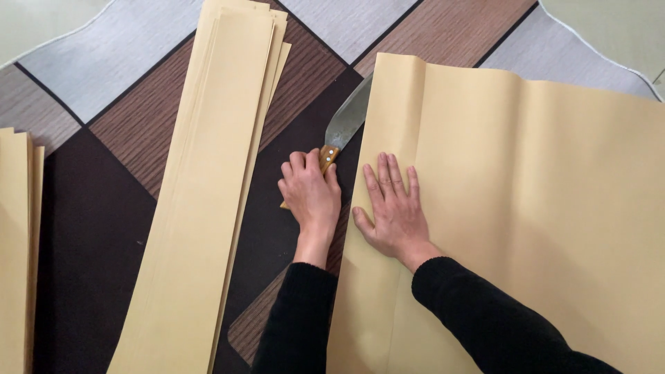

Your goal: Cutting large sheets of paper into long strips by folding to create a crease and then slicing along the crease with a knife.

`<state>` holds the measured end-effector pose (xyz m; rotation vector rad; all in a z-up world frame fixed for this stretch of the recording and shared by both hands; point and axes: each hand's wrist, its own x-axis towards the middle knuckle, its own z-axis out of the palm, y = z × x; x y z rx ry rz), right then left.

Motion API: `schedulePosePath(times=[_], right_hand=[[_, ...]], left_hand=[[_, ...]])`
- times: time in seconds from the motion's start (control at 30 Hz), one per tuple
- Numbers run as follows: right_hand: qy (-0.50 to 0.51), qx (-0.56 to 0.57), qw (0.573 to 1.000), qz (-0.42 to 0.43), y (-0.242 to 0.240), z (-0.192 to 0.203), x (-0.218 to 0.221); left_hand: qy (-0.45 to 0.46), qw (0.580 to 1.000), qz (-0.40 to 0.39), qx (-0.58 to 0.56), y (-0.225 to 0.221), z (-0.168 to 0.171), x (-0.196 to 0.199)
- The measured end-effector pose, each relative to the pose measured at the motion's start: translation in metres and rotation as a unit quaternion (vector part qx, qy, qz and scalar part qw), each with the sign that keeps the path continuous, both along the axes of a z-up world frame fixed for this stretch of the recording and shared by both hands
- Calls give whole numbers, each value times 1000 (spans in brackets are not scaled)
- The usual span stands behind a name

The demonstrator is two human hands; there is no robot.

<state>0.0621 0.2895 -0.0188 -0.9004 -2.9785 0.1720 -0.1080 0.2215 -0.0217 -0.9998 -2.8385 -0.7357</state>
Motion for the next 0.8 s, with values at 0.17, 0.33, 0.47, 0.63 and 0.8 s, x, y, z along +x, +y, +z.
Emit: schedulePosePath(times=[0.17,0.33,0.47,0.63,0.8], right_hand=[[-3,5,1000,0,0,-2,0],[-4,-3,1000,-3,1,-1,0],[7,-3,1000,-1,3,-1,0],[19,-1,1000,0,2,2,-2],[112,36,993,8,2,-8,1]], left_hand=[[14,1000,0,-7,13,-3,-8],[23,1000,3,-12,29,-13,-15],[17,1000,9,-11,38,-12,-16],[25,998,57,2,41,-18,-16],[36,998,44,29,-11,-16,-4]])
